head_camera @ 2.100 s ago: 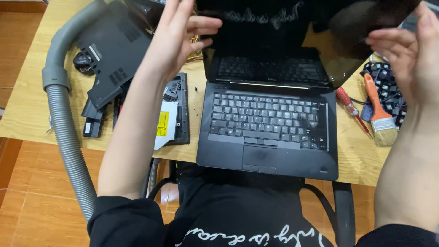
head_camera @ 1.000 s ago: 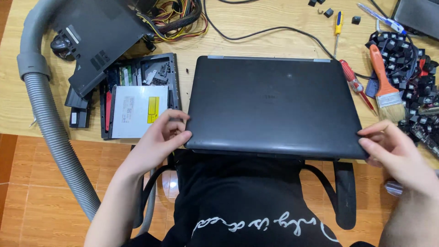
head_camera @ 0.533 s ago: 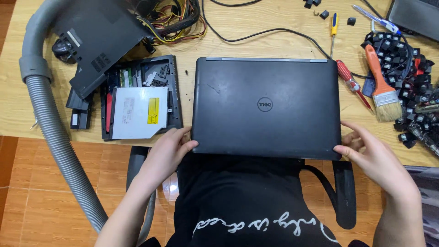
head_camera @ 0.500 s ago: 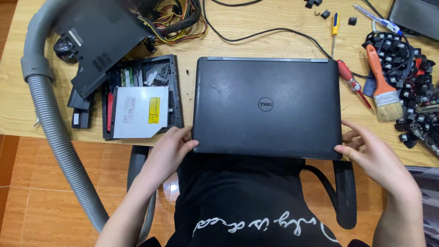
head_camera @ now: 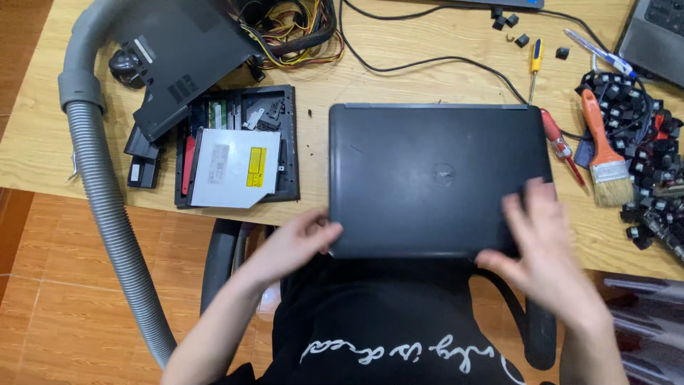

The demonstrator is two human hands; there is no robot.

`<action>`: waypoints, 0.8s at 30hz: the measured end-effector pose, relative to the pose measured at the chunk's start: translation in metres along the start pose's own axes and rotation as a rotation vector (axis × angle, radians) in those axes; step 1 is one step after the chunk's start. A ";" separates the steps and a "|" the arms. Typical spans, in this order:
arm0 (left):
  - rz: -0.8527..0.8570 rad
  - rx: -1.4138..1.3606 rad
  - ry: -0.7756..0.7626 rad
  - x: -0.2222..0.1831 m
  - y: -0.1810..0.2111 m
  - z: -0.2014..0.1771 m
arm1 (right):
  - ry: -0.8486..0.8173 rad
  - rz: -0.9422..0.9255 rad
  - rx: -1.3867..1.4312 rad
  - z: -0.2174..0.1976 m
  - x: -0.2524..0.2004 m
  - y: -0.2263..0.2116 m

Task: The person works on a partially disassembled laptop, first pressing the keyboard and using a screwdriver to unscrew components near the hinge. They then remove the optical drive, close and flip the laptop over, take off the bottom cover, and place a red 2.5-inch SSD into the drive bay, pressing it into the connector.

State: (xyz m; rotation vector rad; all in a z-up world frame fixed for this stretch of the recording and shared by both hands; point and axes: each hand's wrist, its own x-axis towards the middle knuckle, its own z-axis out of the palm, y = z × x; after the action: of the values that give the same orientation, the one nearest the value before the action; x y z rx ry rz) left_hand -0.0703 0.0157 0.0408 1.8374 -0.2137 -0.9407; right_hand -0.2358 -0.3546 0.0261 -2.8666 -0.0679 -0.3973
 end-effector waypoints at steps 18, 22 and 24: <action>0.670 -0.261 -0.339 0.018 0.072 0.048 | 0.859 -0.070 0.162 -0.028 0.019 0.023; 0.585 -0.218 -0.255 0.062 0.043 0.070 | 1.075 0.266 0.847 -0.051 0.029 0.004; 0.550 -0.309 -0.273 0.079 0.032 0.084 | 0.877 0.116 1.267 -0.065 0.035 -0.028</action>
State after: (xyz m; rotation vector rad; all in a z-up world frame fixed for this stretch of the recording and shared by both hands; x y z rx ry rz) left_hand -0.0657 -0.1005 0.0131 1.2640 -0.6671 -0.7750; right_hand -0.2211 -0.3434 0.1028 -1.3101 0.0127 -1.0545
